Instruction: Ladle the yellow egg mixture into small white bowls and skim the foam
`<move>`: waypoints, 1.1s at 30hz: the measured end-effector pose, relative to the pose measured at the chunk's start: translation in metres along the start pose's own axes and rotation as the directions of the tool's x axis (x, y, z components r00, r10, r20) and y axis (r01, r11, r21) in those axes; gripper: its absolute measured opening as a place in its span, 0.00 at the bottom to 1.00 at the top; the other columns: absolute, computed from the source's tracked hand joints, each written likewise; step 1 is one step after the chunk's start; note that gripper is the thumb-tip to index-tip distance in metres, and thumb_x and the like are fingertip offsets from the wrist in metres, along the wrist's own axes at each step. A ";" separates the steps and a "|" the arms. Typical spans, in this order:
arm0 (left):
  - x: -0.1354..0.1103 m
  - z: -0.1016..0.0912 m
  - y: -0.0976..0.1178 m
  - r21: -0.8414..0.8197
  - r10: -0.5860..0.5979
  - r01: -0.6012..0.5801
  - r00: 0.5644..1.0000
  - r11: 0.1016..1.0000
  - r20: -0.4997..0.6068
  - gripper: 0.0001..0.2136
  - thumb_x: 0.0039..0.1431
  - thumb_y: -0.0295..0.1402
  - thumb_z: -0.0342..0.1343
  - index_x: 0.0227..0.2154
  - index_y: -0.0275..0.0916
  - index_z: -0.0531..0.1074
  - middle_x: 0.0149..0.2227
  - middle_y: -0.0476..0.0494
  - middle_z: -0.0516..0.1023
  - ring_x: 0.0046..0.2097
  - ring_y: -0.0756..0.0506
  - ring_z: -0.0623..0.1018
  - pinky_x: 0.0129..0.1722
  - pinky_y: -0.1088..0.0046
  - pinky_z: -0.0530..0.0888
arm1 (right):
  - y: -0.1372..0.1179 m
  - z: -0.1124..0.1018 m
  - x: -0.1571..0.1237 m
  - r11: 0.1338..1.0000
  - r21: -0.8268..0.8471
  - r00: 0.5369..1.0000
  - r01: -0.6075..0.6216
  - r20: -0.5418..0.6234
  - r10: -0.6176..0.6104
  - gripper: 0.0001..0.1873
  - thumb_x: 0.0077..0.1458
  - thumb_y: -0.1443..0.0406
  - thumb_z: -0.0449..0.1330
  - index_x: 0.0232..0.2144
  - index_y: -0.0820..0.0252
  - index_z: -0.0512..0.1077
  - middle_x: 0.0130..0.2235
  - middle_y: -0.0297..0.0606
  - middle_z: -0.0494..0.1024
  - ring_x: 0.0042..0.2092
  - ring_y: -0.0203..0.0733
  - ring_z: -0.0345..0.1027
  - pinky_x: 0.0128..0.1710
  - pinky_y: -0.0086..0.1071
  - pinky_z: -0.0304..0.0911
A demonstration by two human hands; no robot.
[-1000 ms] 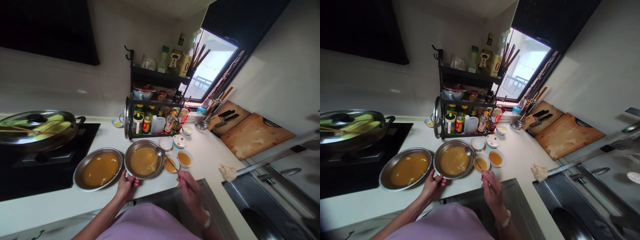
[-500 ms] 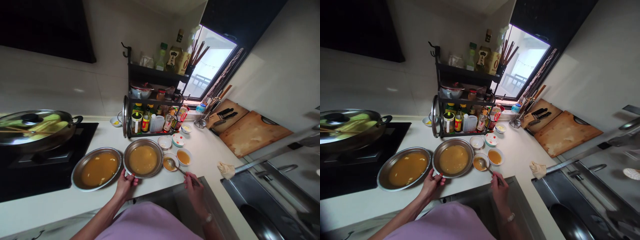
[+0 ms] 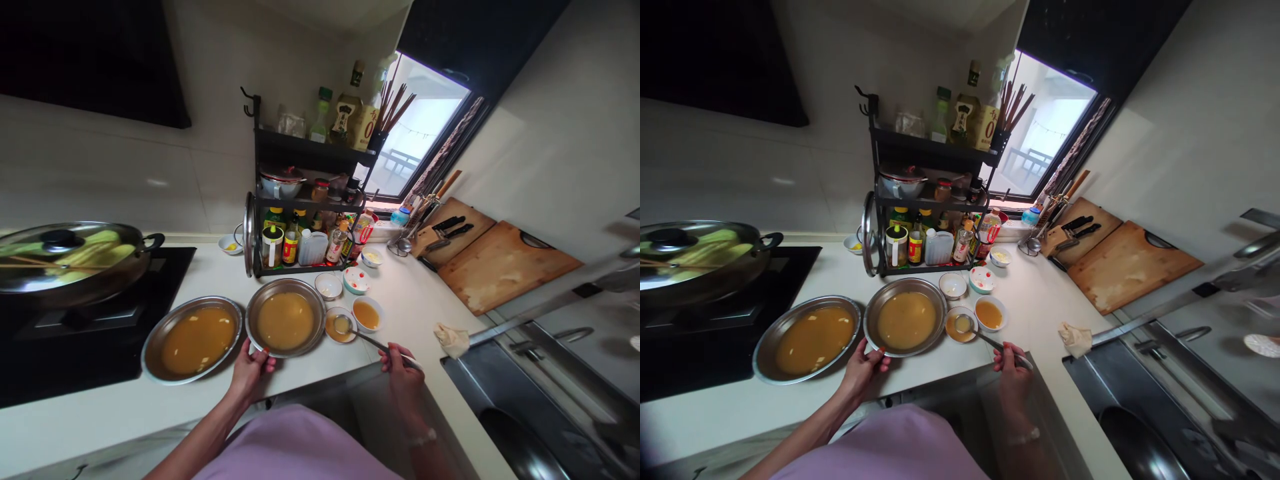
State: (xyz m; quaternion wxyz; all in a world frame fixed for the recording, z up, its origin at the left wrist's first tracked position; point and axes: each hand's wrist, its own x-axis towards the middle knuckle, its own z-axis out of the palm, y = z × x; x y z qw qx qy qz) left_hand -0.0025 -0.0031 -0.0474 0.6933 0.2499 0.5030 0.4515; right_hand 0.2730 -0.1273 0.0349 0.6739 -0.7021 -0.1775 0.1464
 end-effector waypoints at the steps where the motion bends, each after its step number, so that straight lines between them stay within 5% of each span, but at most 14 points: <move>1: 0.000 0.000 0.000 0.008 0.001 -0.001 1.000 1.000 0.000 0.31 0.58 0.19 0.53 0.62 0.36 0.49 0.18 0.53 0.73 0.17 0.52 0.73 0.19 0.81 0.71 | -0.001 0.000 0.000 1.000 0.014 1.000 -0.004 -0.003 0.004 0.21 0.43 0.50 0.66 0.30 0.63 0.73 0.20 0.34 0.75 0.19 0.37 0.64 0.20 0.31 0.61; 11: -0.002 0.002 0.003 0.019 -0.039 0.039 0.999 0.999 -0.023 0.34 0.57 0.22 0.57 0.63 0.36 0.47 0.18 0.54 0.73 0.16 0.52 0.73 0.19 0.81 0.70 | -0.018 0.007 0.000 0.993 0.121 0.999 0.014 0.027 -0.018 0.20 0.42 0.53 0.67 0.30 0.64 0.73 0.22 0.37 0.77 0.19 0.35 0.63 0.18 0.28 0.59; 20: -0.004 0.003 0.005 -0.010 -0.042 0.042 0.999 0.999 -0.015 0.35 0.58 0.20 0.55 0.64 0.35 0.45 0.18 0.53 0.73 0.17 0.52 0.73 0.19 0.82 0.70 | -0.027 0.041 -0.020 0.989 0.044 0.969 0.144 0.195 -0.150 0.17 0.49 0.53 0.64 0.31 0.61 0.73 0.19 0.32 0.73 0.19 0.36 0.64 0.18 0.29 0.62; 24: -0.004 0.003 0.004 -0.018 -0.028 0.028 1.000 0.999 -0.012 0.34 0.58 0.19 0.54 0.65 0.34 0.45 0.18 0.52 0.73 0.18 0.51 0.73 0.19 0.81 0.70 | -0.016 0.050 -0.032 0.960 0.050 0.901 0.275 0.335 -0.276 0.14 0.55 0.55 0.60 0.35 0.60 0.75 0.24 0.34 0.75 0.21 0.36 0.67 0.19 0.30 0.65; 28: -0.003 0.002 0.002 -0.012 -0.014 0.014 1.000 1.000 -0.004 0.35 0.58 0.20 0.55 0.64 0.34 0.45 0.18 0.52 0.73 0.18 0.51 0.73 0.19 0.81 0.71 | -0.012 0.042 -0.035 0.885 0.067 0.764 0.461 0.477 -0.434 0.11 0.58 0.60 0.57 0.38 0.56 0.77 0.35 0.39 0.78 0.28 0.38 0.70 0.21 0.30 0.68; 31: -0.004 0.002 0.003 0.003 -0.007 0.007 1.000 1.000 -0.003 0.33 0.59 0.19 0.51 0.64 0.33 0.45 0.17 0.52 0.73 0.18 0.51 0.73 0.20 0.81 0.71 | -0.019 0.031 -0.031 0.799 0.078 0.658 0.597 0.522 -0.543 0.11 0.58 0.62 0.57 0.40 0.54 0.77 0.39 0.42 0.78 0.33 0.41 0.73 0.24 0.31 0.71; 33: -0.005 0.003 0.004 0.011 -0.011 0.011 1.000 1.000 -0.003 0.32 0.59 0.18 0.50 0.64 0.32 0.45 0.17 0.51 0.73 0.18 0.52 0.72 0.19 0.81 0.70 | -0.023 0.023 -0.026 0.757 0.052 0.636 0.651 0.506 -0.582 0.11 0.59 0.64 0.56 0.41 0.55 0.76 0.39 0.42 0.78 0.33 0.40 0.73 0.26 0.31 0.71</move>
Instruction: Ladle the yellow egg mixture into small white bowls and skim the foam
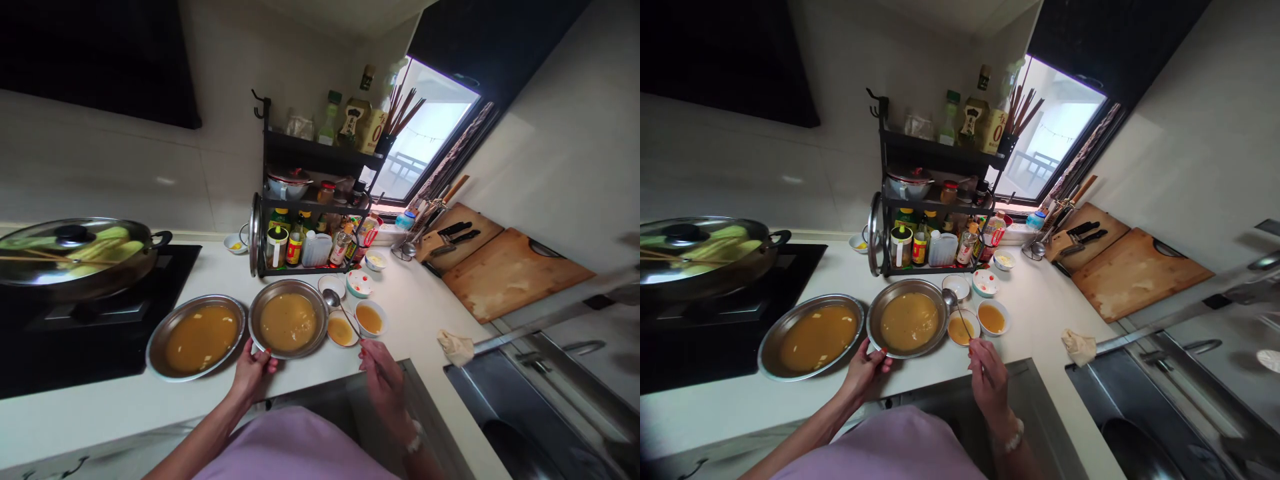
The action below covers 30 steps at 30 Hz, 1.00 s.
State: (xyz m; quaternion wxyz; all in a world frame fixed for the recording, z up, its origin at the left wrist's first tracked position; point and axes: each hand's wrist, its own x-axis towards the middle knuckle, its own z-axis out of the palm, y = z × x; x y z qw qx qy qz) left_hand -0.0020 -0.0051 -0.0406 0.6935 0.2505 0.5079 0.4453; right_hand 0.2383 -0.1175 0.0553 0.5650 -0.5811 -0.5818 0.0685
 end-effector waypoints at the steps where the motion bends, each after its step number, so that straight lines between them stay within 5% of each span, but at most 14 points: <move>1: 0.000 0.000 0.001 0.002 -0.004 0.004 1.000 1.000 0.000 0.32 0.59 0.19 0.51 0.64 0.32 0.45 0.17 0.51 0.73 0.17 0.52 0.72 0.19 0.81 0.70 | 0.002 -0.004 0.000 1.000 -0.030 1.000 -0.004 -0.018 0.003 0.11 0.59 0.65 0.56 0.41 0.56 0.76 0.39 0.42 0.78 0.32 0.40 0.72 0.26 0.31 0.71; 9: 0.003 -0.002 -0.002 0.017 -0.003 0.003 1.000 1.000 -0.005 0.34 0.58 0.19 0.53 0.64 0.33 0.45 0.18 0.52 0.73 0.17 0.52 0.72 0.19 0.80 0.70 | 0.043 -0.016 -0.026 0.955 -0.102 0.960 -0.277 -0.082 0.269 0.15 0.57 0.56 0.56 0.38 0.59 0.76 0.33 0.42 0.79 0.28 0.41 0.72 0.27 0.32 0.70; 12: 0.004 -0.003 -0.004 0.010 0.007 -0.007 1.000 1.000 0.000 0.33 0.58 0.19 0.54 0.64 0.34 0.46 0.18 0.52 0.73 0.17 0.52 0.73 0.19 0.80 0.71 | 0.051 -0.013 -0.031 0.898 -0.024 0.887 -0.439 -0.167 0.429 0.18 0.54 0.52 0.58 0.36 0.60 0.76 0.27 0.39 0.78 0.23 0.40 0.69 0.22 0.32 0.67; 15: 0.005 -0.004 -0.004 0.006 0.006 -0.006 1.000 1.000 -0.001 0.33 0.58 0.19 0.55 0.63 0.35 0.48 0.18 0.53 0.73 0.18 0.52 0.73 0.20 0.81 0.71 | 0.052 -0.012 -0.025 0.818 0.087 0.769 -0.569 -0.297 0.566 0.19 0.50 0.50 0.60 0.32 0.61 0.74 0.20 0.34 0.75 0.19 0.39 0.66 0.20 0.32 0.64; 20: 0.005 -0.003 -0.003 0.009 0.001 -0.001 1.000 1.000 -0.004 0.32 0.59 0.18 0.52 0.63 0.35 0.48 0.18 0.53 0.73 0.18 0.52 0.73 0.20 0.81 0.71 | 0.049 -0.018 -0.013 0.761 0.283 0.652 -0.584 -0.395 0.647 0.19 0.44 0.51 0.64 0.30 0.61 0.72 0.19 0.33 0.74 0.18 0.38 0.64 0.20 0.31 0.61; 30: 0.001 0.000 0.000 0.007 -0.004 0.004 1.000 1.000 -0.005 0.30 0.59 0.18 0.51 0.62 0.35 0.49 0.17 0.53 0.72 0.17 0.52 0.72 0.19 0.81 0.71 | 0.037 -0.024 -0.005 0.756 0.343 0.625 -0.557 -0.427 0.654 0.22 0.41 0.51 0.67 0.30 0.63 0.73 0.19 0.35 0.75 0.19 0.37 0.65 0.19 0.29 0.60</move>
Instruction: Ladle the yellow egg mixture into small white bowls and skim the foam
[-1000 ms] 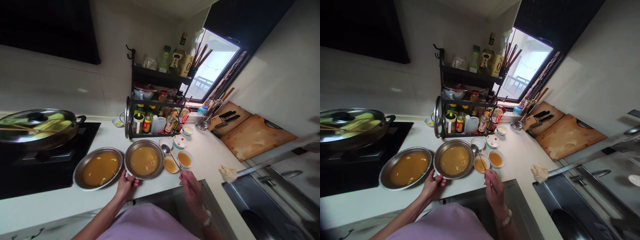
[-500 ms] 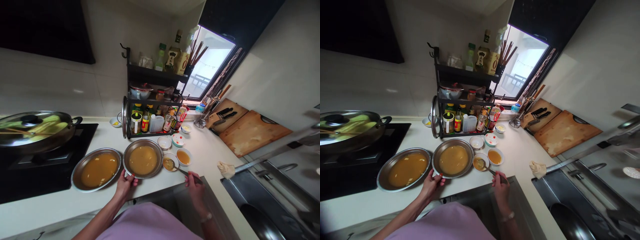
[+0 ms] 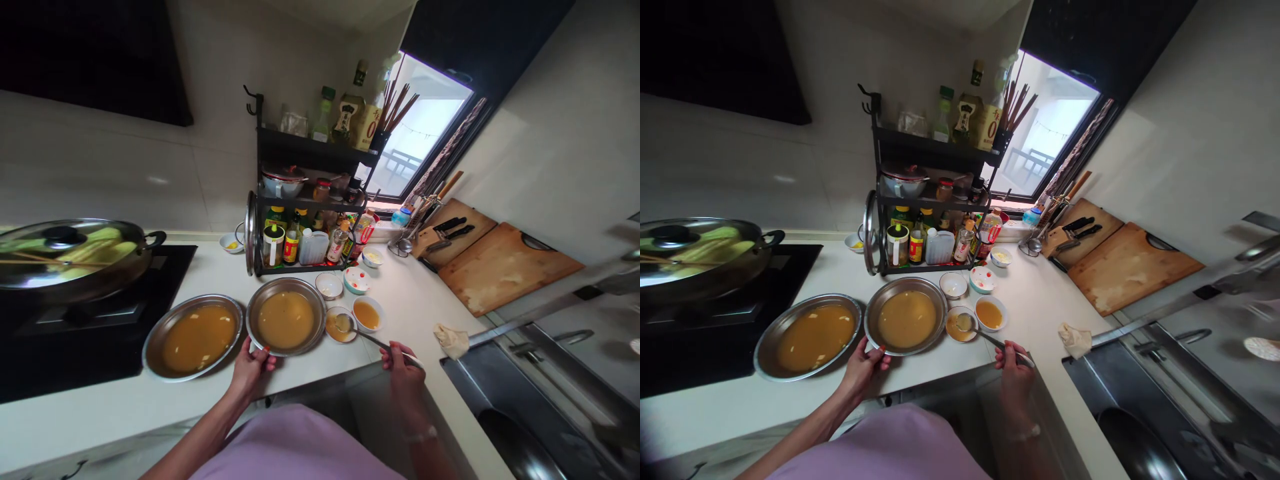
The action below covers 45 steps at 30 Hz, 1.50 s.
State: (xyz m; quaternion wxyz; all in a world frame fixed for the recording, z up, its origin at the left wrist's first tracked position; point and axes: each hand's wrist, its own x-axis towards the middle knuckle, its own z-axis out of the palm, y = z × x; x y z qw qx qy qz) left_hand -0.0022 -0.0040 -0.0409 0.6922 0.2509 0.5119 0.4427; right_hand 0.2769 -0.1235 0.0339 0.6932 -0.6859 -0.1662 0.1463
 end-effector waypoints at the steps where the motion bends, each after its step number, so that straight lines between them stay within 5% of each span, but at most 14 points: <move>1: 0.000 0.000 0.000 -0.001 0.001 -0.001 1.000 1.000 0.002 0.29 0.59 0.17 0.50 0.62 0.34 0.49 0.17 0.53 0.72 0.17 0.52 0.72 0.19 0.81 0.71 | -0.001 0.000 0.000 1.000 0.008 1.000 -0.001 -0.004 0.001 0.22 0.41 0.51 0.67 0.30 0.63 0.73 0.19 0.35 0.75 0.19 0.36 0.64 0.19 0.29 0.60; 10: 0.002 -0.001 -0.003 -0.015 0.012 -0.012 1.000 1.000 0.003 0.29 0.59 0.17 0.50 0.61 0.35 0.50 0.18 0.54 0.72 0.18 0.52 0.73 0.19 0.81 0.70 | -0.017 0.005 -0.004 0.999 0.032 0.999 0.029 0.034 -0.030 0.19 0.44 0.53 0.67 0.30 0.63 0.73 0.19 0.34 0.75 0.19 0.35 0.64 0.19 0.28 0.59; 18: 0.003 -0.002 -0.004 -0.011 0.011 -0.011 1.000 1.000 -0.005 0.32 0.57 0.21 0.57 0.62 0.35 0.50 0.18 0.54 0.72 0.17 0.52 0.73 0.20 0.80 0.71 | -0.025 0.035 -0.021 0.994 0.014 0.974 0.111 0.199 -0.111 0.17 0.48 0.53 0.64 0.32 0.61 0.73 0.19 0.31 0.73 0.19 0.35 0.64 0.19 0.28 0.62; 22: 0.002 0.000 -0.002 0.003 -0.006 0.006 1.000 1.000 -0.010 0.31 0.59 0.18 0.53 0.62 0.34 0.48 0.18 0.54 0.72 0.17 0.52 0.73 0.19 0.81 0.70 | -0.017 0.046 -0.032 0.972 0.016 0.911 0.236 0.344 -0.227 0.16 0.53 0.54 0.61 0.35 0.61 0.75 0.23 0.34 0.75 0.22 0.37 0.67 0.19 0.29 0.65; 28: 0.000 0.000 0.001 0.006 -0.008 0.008 1.000 1.000 -0.005 0.31 0.59 0.18 0.52 0.63 0.33 0.47 0.18 0.52 0.73 0.16 0.52 0.72 0.19 0.82 0.70 | -0.019 0.035 -0.037 0.889 -0.004 0.736 0.457 0.562 -0.376 0.11 0.56 0.58 0.59 0.38 0.55 0.78 0.34 0.39 0.77 0.29 0.39 0.71 0.22 0.30 0.69; 36: -0.001 -0.001 0.001 -0.013 -0.010 0.010 1.000 1.000 -0.001 0.33 0.57 0.19 0.55 0.63 0.34 0.48 0.18 0.53 0.73 0.18 0.52 0.73 0.20 0.81 0.71 | -0.019 0.009 -0.022 0.916 -0.211 0.910 0.341 0.320 -0.265 0.17 0.51 0.52 0.61 0.35 0.59 0.76 0.27 0.37 0.77 0.25 0.39 0.69 0.24 0.32 0.68; 45: 0.000 -0.001 0.000 -0.013 -0.001 0.001 1.000 1.000 -0.002 0.31 0.57 0.19 0.55 0.61 0.36 0.51 0.18 0.54 0.72 0.18 0.52 0.73 0.20 0.81 0.71 | 0.010 0.002 -0.015 0.974 -0.205 0.980 0.100 0.190 -0.061 0.19 0.47 0.49 0.61 0.32 0.59 0.74 0.20 0.33 0.74 0.19 0.39 0.64 0.20 0.32 0.62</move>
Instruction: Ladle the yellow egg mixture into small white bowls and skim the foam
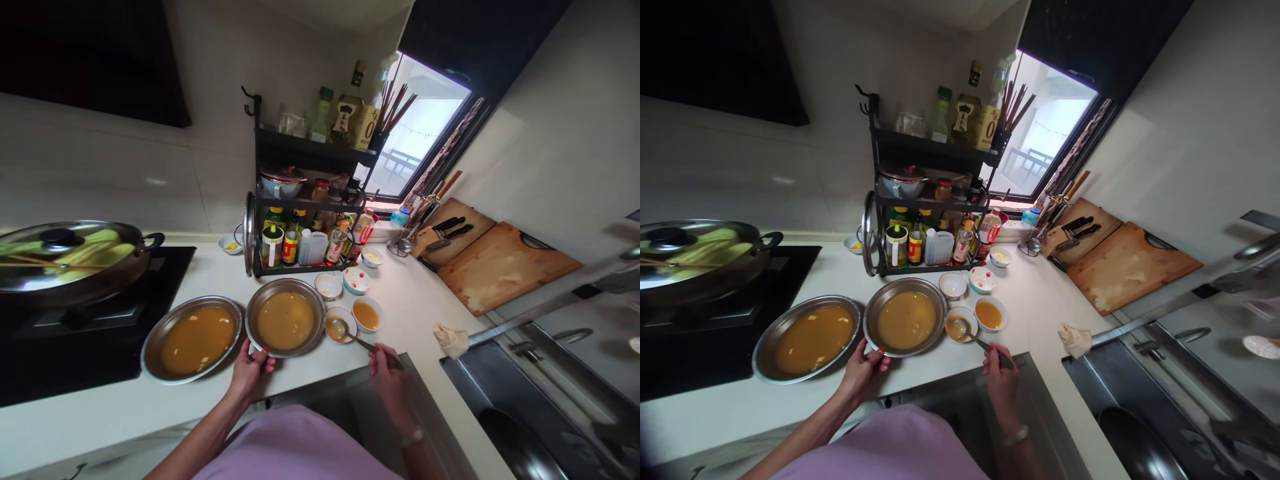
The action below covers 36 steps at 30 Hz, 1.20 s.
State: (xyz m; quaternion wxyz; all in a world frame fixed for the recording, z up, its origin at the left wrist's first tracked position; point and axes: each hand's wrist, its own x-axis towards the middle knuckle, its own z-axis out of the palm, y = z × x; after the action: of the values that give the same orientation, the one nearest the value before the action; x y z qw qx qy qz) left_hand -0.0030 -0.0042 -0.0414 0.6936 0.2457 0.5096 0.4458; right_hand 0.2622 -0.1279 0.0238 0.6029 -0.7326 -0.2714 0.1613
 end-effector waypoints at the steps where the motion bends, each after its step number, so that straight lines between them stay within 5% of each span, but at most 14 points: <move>1: 0.000 0.000 0.000 -0.002 0.000 0.000 1.000 1.000 0.000 0.31 0.57 0.19 0.55 0.61 0.36 0.51 0.18 0.54 0.72 0.18 0.52 0.73 0.20 0.81 0.71 | 0.001 0.000 0.002 0.999 0.026 0.999 -0.023 -0.027 0.024 0.19 0.47 0.50 0.61 0.31 0.60 0.74 0.19 0.32 0.74 0.19 0.38 0.64 0.20 0.32 0.62; 9: -0.002 0.003 0.003 0.010 -0.008 0.008 1.000 1.000 -0.003 0.27 0.59 0.17 0.50 0.61 0.35 0.51 0.18 0.53 0.72 0.17 0.52 0.73 0.18 0.82 0.70 | 0.002 -0.004 0.014 0.983 0.168 0.988 -0.078 -0.122 0.099 0.22 0.43 0.49 0.65 0.31 0.61 0.73 0.19 0.33 0.75 0.18 0.38 0.64 0.20 0.32 0.60; 24: 0.002 0.000 -0.003 -0.005 0.031 -0.031 1.000 1.000 -0.007 0.28 0.56 0.20 0.57 0.58 0.37 0.55 0.19 0.54 0.72 0.19 0.52 0.74 0.20 0.81 0.72 | -0.016 -0.007 0.018 0.973 0.231 0.989 -0.023 -0.136 0.056 0.22 0.42 0.50 0.67 0.30 0.63 0.73 0.20 0.37 0.76 0.19 0.37 0.64 0.18 0.29 0.60; 36: 0.002 -0.001 -0.003 0.018 0.000 0.000 1.000 1.000 0.010 0.32 0.59 0.20 0.54 0.63 0.34 0.47 0.18 0.53 0.73 0.17 0.52 0.73 0.19 0.81 0.70 | -0.047 0.015 0.004 0.973 0.230 1.000 -0.001 0.022 -0.004 0.18 0.47 0.53 0.66 0.31 0.62 0.73 0.20 0.35 0.75 0.19 0.36 0.65 0.18 0.29 0.61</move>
State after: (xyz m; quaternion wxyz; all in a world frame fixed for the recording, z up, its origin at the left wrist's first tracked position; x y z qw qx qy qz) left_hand -0.0029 -0.0042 -0.0451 0.6938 0.2541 0.5103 0.4402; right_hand 0.2469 -0.1076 0.0661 0.6807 -0.6561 -0.2580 0.1993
